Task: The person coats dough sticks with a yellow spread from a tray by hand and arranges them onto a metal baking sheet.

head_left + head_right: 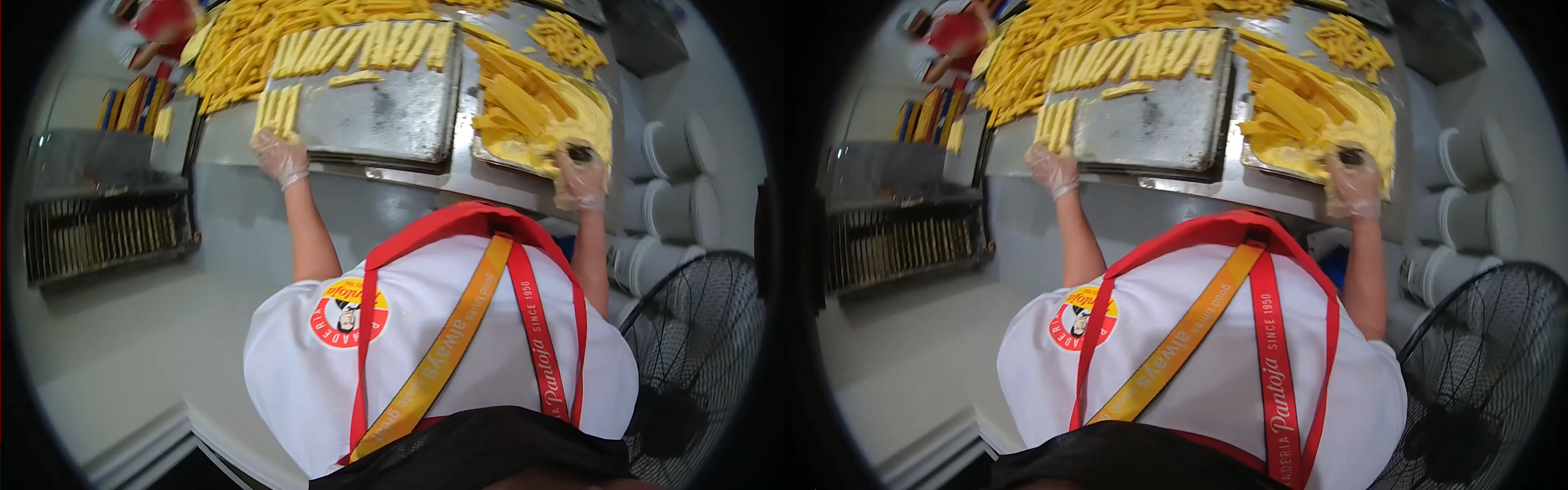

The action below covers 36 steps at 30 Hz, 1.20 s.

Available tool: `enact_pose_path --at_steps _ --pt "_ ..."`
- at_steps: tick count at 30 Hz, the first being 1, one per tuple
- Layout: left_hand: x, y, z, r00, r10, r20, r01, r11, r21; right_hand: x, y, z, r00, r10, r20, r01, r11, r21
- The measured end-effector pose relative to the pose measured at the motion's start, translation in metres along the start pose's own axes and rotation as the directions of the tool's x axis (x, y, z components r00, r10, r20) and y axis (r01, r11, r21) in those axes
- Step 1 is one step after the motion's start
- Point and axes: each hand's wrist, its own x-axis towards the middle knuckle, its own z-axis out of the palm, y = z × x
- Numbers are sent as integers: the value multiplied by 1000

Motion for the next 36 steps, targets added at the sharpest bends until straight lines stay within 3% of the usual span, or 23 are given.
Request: enact_pose_path --at_steps 1,2,3,4,6,7,9,10,12,15,16,18,19,21,24,25,26,28,31,34,36 --pt "2 24 -19 1000 -11 2 11 999 -39 2 4 1 990 5 141 -27 988 152" --pt "6 48 -31 1000 -22 6 23 997 -75 11 1 -3 975 86 206 -96 994 42" --pt "10 72 -34 992 124 -26 -127 967 -223 21 -5 -10 949 173 265 -161 985 -68" --pt "13 98 -34 963 255 -83 -267 894 -359 30 -18 -16 955 273 116 -245 946 -210" --pt "11 152 -36 868 468 -165 -466 656 -594 54 29 -16 964 187 -189 -236 928 -289" --pt "8 181 -39 806 560 -191 -515 505 -693 50 22 -18 978 75 -196 -127 955 -270" --pt "-3 238 -60 728 669 -148 -520 399 -756 32 -9 -3 968 -139 -207 89 969 -231" --pt "-7 257 -55 654 727 -209 -576 299 -761 29 -16 -3 987 -146 -61 134 977 -167" --pt "-18 285 -43 582 793 -181 -565 234 -791 22 -23 -7 956 -179 233 189 982 -19" --pt "-25 316 -35 521 841 -149 -602 237 -763 40 -10 -18 955 257 151 -255 966 -34" --pt "-27 327 -27 491 846 -206 -664 211 -717 49 4 -19 967 248 -61 -256 944 -210" --pt "-24 356 -5 429 846 -318 -776 164 -608 49 17 -9 973 -59 -224 -31 926 -377" --pt "-24 369 4 394 847 -358 -796 118 -594 42 7 -6 978 -152 -142 98 939 -328" --pt "-23 389 15 307 929 -205 -789 128 -601 25 -12 -2 936 -352 4 346 917 -197" --pt "-25 409 21 217 974 -71 -851 153 -503 28 -29 -17 966 80 246 -77 997 -24" --pt "-26 412 21 199 979 -41 -878 160 -450 41 -14 -16 968 189 163 -174 980 -101" --pt "-28 413 21 193 981 -25 -878 161 -450 47 3 -22 988 152 5 -149 975 -165" --pt "-26 412 17 187 982 4 -879 169 -445 44 -13 -27 987 105 -120 -142 922 -361" --pt "-28 408 -1 260 966 -2 -840 226 -493 25 -19 -22 960 -256 111 275 936 -220" --pt "-27 401 -13 355 927 -119 -801 236 -551 31 -8 -29 951 58 302 -90 992 91" --pt "-24 387 -15 332 942 -40 -661 202 -722 39 -5 -39 987 88 136 -65 984 -166"
